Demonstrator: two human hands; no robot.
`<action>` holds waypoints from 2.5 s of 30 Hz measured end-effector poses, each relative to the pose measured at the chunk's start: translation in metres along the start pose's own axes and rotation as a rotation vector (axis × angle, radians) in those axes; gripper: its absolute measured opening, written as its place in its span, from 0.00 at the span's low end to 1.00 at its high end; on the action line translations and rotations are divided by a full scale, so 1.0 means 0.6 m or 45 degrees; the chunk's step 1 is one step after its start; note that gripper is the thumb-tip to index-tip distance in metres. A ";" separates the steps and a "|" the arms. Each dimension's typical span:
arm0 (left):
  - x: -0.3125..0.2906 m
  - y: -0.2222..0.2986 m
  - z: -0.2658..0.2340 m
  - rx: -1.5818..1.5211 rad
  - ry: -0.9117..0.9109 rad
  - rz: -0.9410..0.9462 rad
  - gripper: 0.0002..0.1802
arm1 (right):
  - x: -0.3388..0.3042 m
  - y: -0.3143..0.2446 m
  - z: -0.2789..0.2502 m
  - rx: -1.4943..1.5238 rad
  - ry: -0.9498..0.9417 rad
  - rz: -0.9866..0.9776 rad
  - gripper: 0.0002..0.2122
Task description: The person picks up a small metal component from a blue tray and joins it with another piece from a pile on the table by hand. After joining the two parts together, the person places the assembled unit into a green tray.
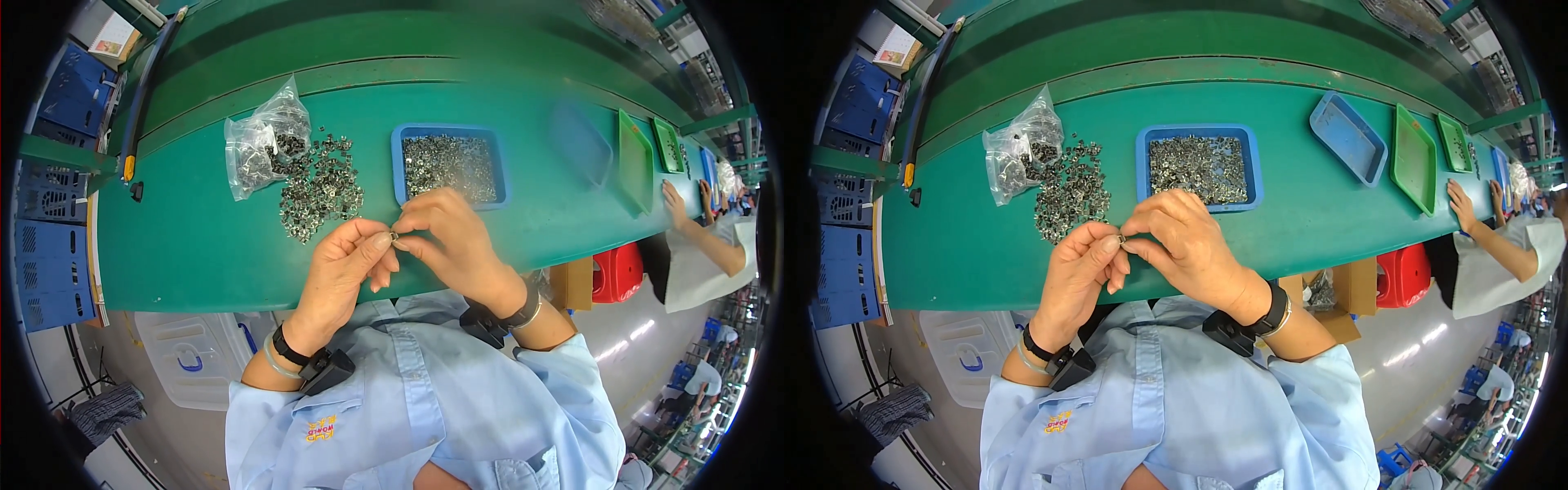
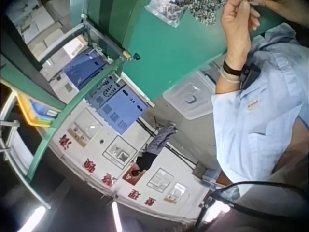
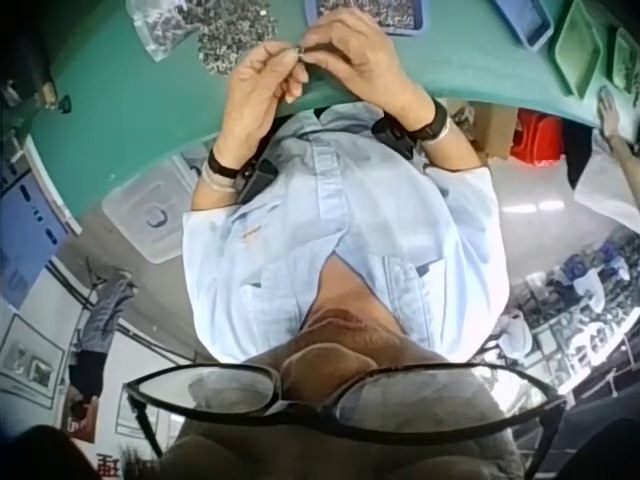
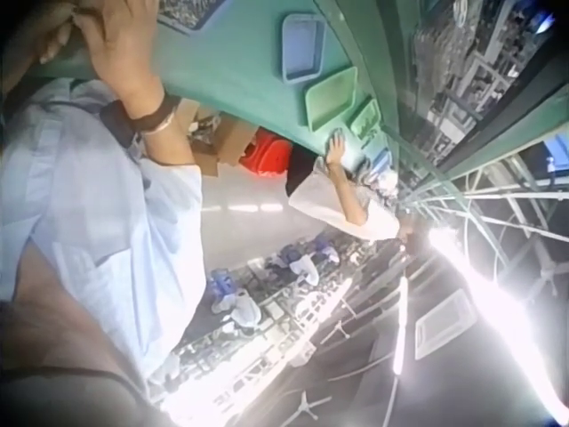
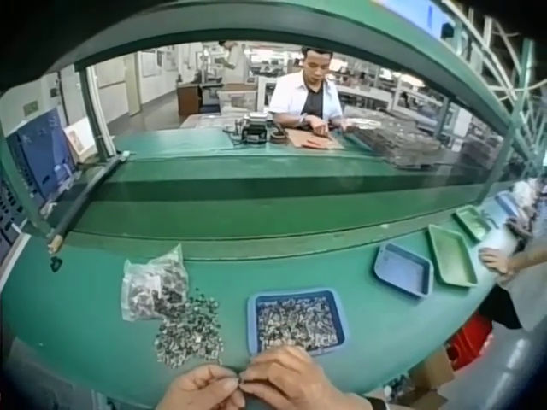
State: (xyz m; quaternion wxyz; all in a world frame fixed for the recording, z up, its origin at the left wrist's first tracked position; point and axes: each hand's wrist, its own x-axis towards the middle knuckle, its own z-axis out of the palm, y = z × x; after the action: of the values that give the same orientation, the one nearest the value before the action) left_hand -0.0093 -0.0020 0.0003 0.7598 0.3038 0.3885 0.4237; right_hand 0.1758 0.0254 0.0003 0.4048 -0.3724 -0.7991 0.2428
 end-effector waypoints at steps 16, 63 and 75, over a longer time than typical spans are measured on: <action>0.003 0.004 -0.003 0.324 0.029 0.171 0.07 | -0.005 -0.002 0.004 -0.070 0.022 -0.033 0.13; -0.001 0.007 -0.004 0.121 -0.120 0.000 0.08 | -0.013 -0.005 0.005 0.029 0.053 -0.171 0.10; 0.008 -0.016 -0.012 -0.185 -0.182 -0.018 0.06 | -0.022 -0.011 0.012 0.111 0.075 -0.032 0.09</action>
State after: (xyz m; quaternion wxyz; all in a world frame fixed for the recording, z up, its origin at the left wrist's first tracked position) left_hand -0.0097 -0.0011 -0.0125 0.8086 0.2746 0.3038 0.4225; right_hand 0.1727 0.0103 -0.0053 0.4472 -0.3512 -0.7800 0.2613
